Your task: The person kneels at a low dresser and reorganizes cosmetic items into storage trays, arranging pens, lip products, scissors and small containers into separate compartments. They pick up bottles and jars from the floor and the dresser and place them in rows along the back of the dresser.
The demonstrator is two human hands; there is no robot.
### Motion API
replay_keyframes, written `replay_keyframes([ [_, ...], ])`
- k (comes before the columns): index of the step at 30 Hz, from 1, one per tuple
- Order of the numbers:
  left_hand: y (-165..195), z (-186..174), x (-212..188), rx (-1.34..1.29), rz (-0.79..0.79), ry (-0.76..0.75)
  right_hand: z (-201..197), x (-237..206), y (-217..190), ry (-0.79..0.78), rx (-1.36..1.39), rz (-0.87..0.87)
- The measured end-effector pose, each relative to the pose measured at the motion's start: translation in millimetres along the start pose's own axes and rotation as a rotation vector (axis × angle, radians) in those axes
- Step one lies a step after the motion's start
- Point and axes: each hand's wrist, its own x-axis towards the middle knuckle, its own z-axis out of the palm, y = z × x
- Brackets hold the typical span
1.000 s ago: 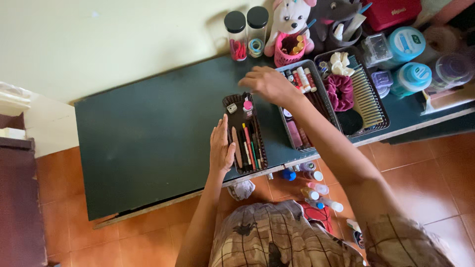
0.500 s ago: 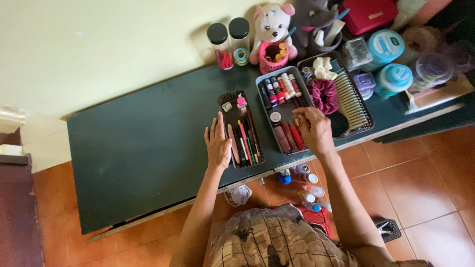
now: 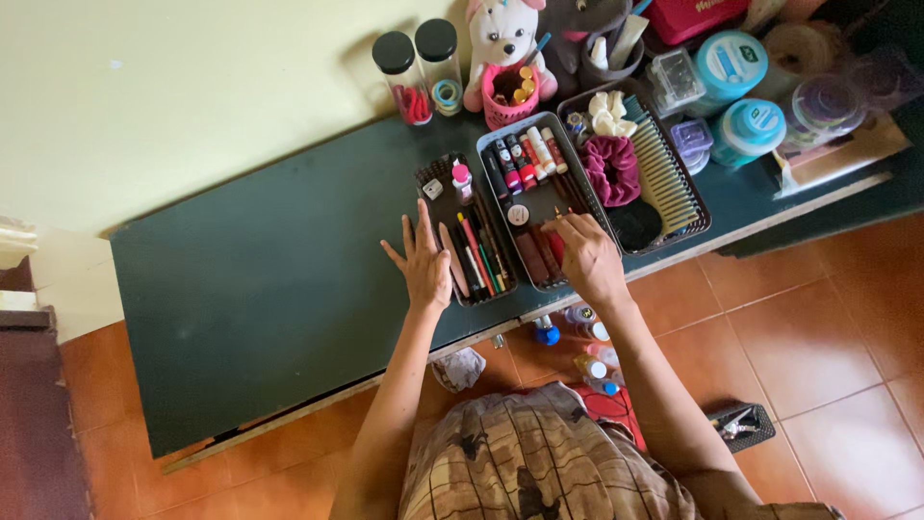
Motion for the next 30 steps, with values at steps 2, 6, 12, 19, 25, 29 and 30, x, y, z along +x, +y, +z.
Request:
replay_keyframes([
  [2, 2.6, 1.2, 0.4, -0.009, 0.008, 0.001, 0.4, -0.8, -0.9, -0.004, -0.005, 0.023],
  [6, 10.2, 4.3, 0.4, -0.011, 0.036, 0.025, 2.9, -2.4, -2.7, 0.008, 0.002, 0.068],
  [12, 17.0, 3.9, -3.6, -0.060, 0.043, 0.034, 6.2, -1.8, -3.7, 0.027, -0.002, 0.120],
  [19, 12.5, 1.4, -2.4, -0.079, 0.103, 0.047, 10.4, 0.0, -6.8, 0.021, -0.027, 0.166],
  [25, 5.4, 1.4, -3.0, -0.066, 0.162, 0.042, 14.6, -1.4, -8.4, 0.043, -0.072, 0.152],
  [29, 3.3, 0.4, -1.3, -0.036, 0.113, 0.008, 18.5, -2.0, -12.5, 0.056, -0.081, 0.173],
  [30, 2.1, -0.2, -0.9, -0.032, 0.089, -0.009, 20.0, -2.4, -14.1, 0.063, -0.084, 0.180],
])
